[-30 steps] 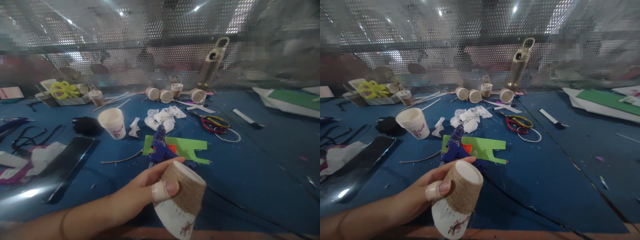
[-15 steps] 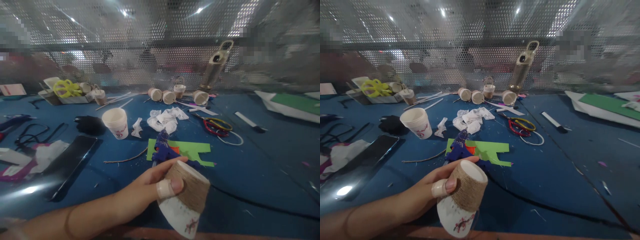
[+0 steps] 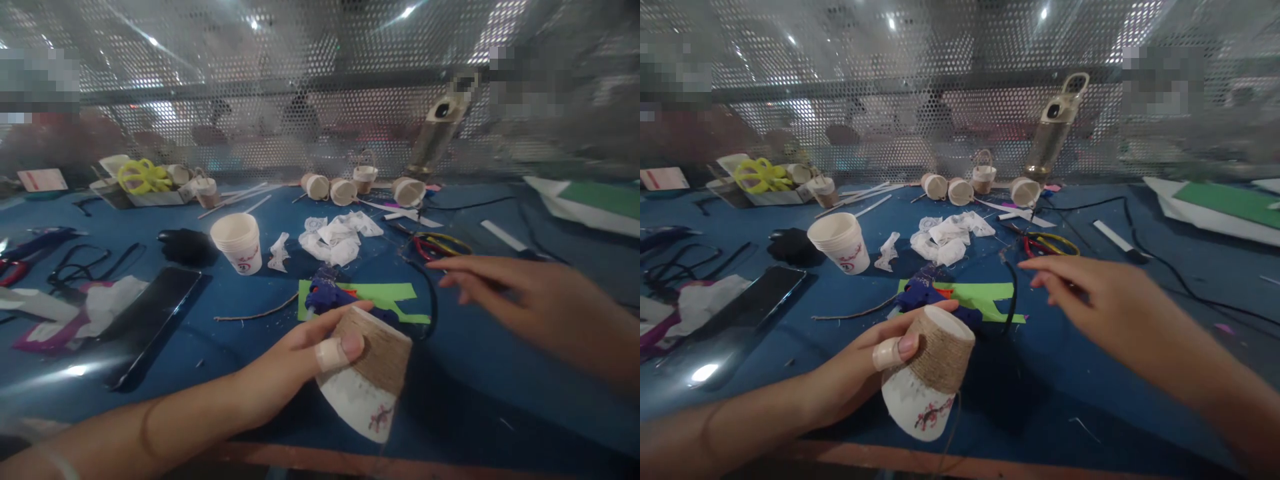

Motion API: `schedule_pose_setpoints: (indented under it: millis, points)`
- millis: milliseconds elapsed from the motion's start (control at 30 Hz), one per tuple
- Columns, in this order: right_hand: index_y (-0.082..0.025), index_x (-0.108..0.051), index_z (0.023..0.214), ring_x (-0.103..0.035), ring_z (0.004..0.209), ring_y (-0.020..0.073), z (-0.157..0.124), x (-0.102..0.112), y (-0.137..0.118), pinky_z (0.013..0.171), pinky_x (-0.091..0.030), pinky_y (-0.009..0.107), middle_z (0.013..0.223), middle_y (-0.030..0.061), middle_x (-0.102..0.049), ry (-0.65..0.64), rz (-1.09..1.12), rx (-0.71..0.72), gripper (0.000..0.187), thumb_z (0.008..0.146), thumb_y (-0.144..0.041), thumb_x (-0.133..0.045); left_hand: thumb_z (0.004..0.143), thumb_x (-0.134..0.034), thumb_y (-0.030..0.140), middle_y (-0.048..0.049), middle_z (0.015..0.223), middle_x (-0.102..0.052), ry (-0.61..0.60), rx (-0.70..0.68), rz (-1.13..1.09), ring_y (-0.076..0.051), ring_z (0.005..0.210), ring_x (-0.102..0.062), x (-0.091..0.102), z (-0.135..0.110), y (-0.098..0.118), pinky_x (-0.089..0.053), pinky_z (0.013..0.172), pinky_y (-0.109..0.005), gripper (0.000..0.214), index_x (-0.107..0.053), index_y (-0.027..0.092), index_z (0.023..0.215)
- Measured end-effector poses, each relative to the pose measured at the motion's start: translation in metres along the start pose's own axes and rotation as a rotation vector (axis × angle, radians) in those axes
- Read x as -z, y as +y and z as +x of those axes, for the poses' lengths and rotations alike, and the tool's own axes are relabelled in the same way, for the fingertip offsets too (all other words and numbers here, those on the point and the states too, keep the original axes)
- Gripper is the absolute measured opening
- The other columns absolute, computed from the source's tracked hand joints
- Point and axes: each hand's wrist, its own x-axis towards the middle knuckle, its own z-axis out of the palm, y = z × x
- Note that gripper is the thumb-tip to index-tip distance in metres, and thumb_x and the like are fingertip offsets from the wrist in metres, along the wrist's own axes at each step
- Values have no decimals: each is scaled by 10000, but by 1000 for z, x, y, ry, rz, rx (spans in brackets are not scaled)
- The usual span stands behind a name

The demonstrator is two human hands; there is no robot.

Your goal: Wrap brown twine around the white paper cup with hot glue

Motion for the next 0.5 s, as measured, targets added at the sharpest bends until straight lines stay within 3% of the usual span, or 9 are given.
schedule_pose_setpoints:
  millis: [33,100,200,300,400,500]
  points:
    - [-273,-747,1199,-775,918,238,-3,-6,-17,796,-592,382,1091,57,-817,-22,17,59,283,1032,-324,-524,793,-850,520,-105,1363,-736,1,-2,-2,-329,1220,-675,0,0,0,-508,1009,-437,689,-672,301,1422]
    - [-251,-715,1189,-726,1095,265,-8,-15,-42,915,-570,416,1160,81,-774,17,62,207,265,1049,-324,-502,785,-856,527,-104,1336,-748,4,-10,1,-316,1174,-693,-1,0,0,-520,981,-428,694,-676,304,1416]
    - [-236,-712,1078,-657,1137,308,-11,-20,-58,941,-534,488,1203,125,-680,95,26,371,196,1029,-301,-533,780,-855,541,-104,1342,-747,-3,-17,19,-304,1173,-694,-2,1,0,-502,983,-399,705,-676,290,1415]
    - [-228,-696,1016,-661,1073,294,-8,-22,-61,937,-532,504,1121,111,-706,12,53,457,149,1018,-278,-556,771,-856,556,-117,1363,-735,-12,-8,48,-320,1210,-679,-2,1,1,-486,995,-399,745,-662,271,1431]
    - [-211,-666,1253,-727,999,272,-5,-25,-64,864,-590,466,1095,98,-775,-152,129,421,281,1041,-307,-508,787,-843,556,-123,1396,-714,-41,-16,89,-333,1260,-652,-3,2,0,-476,1018,-408,746,-650,263,1445]
    - [-226,-608,1417,-760,1071,290,-2,-28,-67,887,-620,471,1247,107,-778,-318,210,276,411,1041,-343,-490,825,-811,551,-122,1384,-718,-70,-35,108,-336,1276,-642,-2,2,-1,-479,1022,-409,676,-671,257,1417]
